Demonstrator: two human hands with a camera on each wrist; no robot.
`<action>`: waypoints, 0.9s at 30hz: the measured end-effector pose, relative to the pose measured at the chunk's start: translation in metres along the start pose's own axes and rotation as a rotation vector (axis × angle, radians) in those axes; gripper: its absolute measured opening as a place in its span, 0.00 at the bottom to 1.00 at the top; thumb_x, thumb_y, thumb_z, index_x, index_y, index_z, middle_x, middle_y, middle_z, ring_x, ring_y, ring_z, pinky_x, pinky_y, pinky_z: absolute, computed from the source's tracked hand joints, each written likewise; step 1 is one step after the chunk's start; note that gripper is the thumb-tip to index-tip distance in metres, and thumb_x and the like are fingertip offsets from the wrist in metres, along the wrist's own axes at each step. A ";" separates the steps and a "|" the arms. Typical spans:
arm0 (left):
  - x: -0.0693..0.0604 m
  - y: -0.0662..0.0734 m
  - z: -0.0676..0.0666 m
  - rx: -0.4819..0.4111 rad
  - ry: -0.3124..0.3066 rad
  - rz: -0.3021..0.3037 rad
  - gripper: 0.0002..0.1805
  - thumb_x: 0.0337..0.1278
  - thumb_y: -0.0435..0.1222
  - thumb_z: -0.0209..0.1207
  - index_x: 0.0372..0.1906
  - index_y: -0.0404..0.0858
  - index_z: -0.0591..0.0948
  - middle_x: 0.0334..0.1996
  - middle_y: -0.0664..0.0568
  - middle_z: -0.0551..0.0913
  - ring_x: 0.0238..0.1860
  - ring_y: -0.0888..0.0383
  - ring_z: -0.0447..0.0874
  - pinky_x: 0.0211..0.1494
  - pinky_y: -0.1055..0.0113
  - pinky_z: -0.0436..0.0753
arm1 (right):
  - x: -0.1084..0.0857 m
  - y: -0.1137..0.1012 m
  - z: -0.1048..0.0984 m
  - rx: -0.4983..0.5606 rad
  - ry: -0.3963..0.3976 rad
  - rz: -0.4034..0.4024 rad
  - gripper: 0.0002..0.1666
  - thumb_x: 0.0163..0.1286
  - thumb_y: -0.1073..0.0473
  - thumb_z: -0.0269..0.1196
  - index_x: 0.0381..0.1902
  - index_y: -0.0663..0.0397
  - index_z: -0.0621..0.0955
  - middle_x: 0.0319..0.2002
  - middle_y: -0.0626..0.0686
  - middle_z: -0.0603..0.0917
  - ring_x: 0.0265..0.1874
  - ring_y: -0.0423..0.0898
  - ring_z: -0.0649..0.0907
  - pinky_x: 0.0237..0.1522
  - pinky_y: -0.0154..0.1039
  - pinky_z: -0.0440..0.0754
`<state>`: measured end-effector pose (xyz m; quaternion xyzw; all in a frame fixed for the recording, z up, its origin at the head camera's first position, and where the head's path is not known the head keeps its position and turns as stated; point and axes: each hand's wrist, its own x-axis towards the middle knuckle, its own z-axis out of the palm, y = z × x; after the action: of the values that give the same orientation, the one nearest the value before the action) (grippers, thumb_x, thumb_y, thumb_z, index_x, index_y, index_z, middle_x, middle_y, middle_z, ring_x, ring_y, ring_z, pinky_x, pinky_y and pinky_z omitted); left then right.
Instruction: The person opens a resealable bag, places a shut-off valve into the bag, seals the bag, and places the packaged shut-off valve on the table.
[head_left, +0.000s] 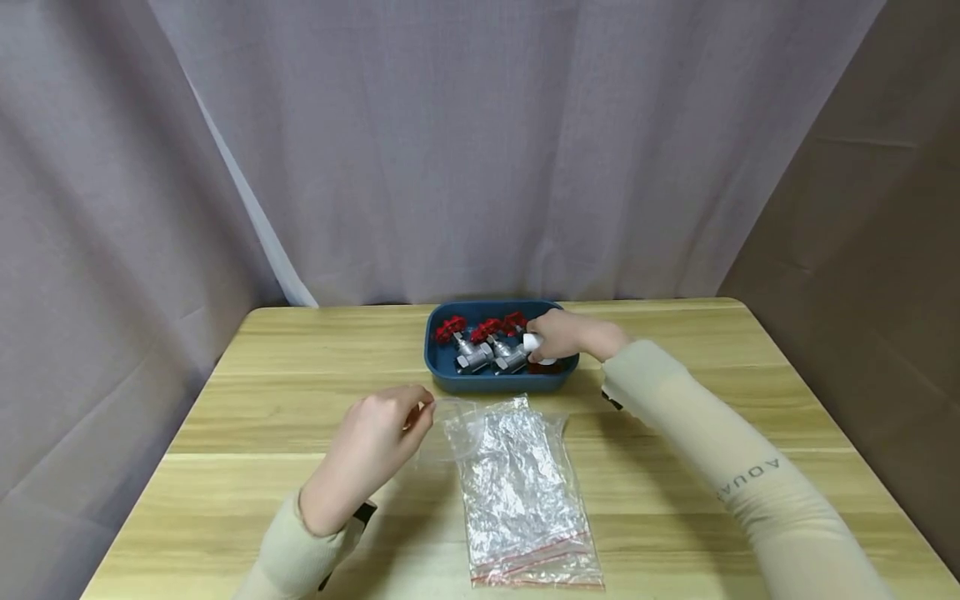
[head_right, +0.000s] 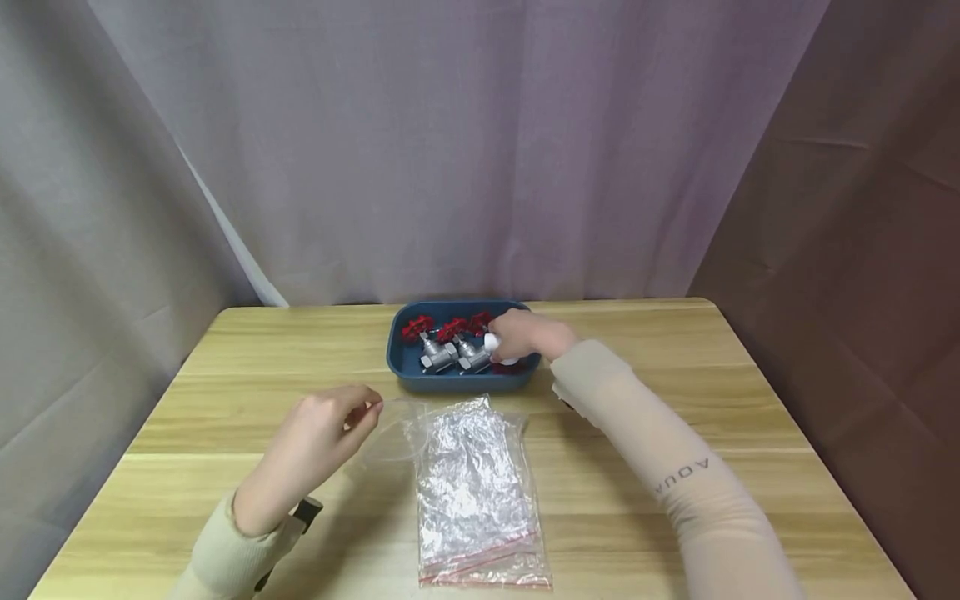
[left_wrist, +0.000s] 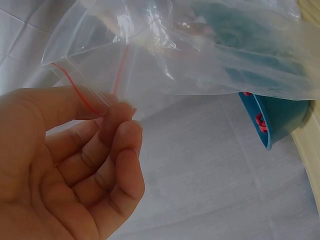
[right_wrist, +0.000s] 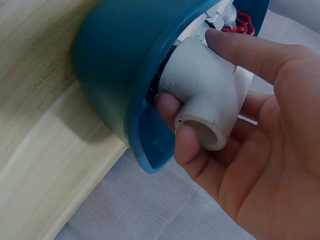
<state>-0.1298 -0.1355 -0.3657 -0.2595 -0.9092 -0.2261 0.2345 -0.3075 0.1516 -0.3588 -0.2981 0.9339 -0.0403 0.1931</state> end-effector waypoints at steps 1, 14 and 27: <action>0.000 0.000 0.000 -0.002 0.001 0.001 0.03 0.58 0.30 0.65 0.32 0.41 0.85 0.20 0.62 0.76 0.19 0.68 0.68 0.22 0.70 0.71 | 0.000 0.000 -0.001 0.001 0.003 -0.006 0.15 0.70 0.55 0.65 0.47 0.60 0.80 0.33 0.52 0.81 0.30 0.47 0.79 0.36 0.43 0.78; -0.002 -0.001 -0.002 -0.006 -0.009 -0.011 0.03 0.60 0.31 0.64 0.33 0.41 0.86 0.21 0.62 0.77 0.19 0.68 0.69 0.22 0.69 0.72 | -0.019 -0.001 -0.037 -0.014 0.113 -0.010 0.15 0.69 0.55 0.65 0.46 0.60 0.80 0.35 0.53 0.83 0.33 0.50 0.80 0.40 0.47 0.79; -0.003 0.001 0.000 0.004 -0.029 -0.002 0.03 0.59 0.31 0.65 0.32 0.41 0.86 0.22 0.61 0.79 0.20 0.67 0.71 0.24 0.69 0.74 | -0.046 -0.003 -0.061 0.106 0.250 -0.029 0.09 0.70 0.56 0.64 0.43 0.55 0.80 0.34 0.51 0.82 0.33 0.49 0.79 0.37 0.45 0.77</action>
<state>-0.1268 -0.1362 -0.3674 -0.2613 -0.9133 -0.2206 0.2215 -0.2955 0.1731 -0.2864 -0.2935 0.9428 -0.1293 0.0903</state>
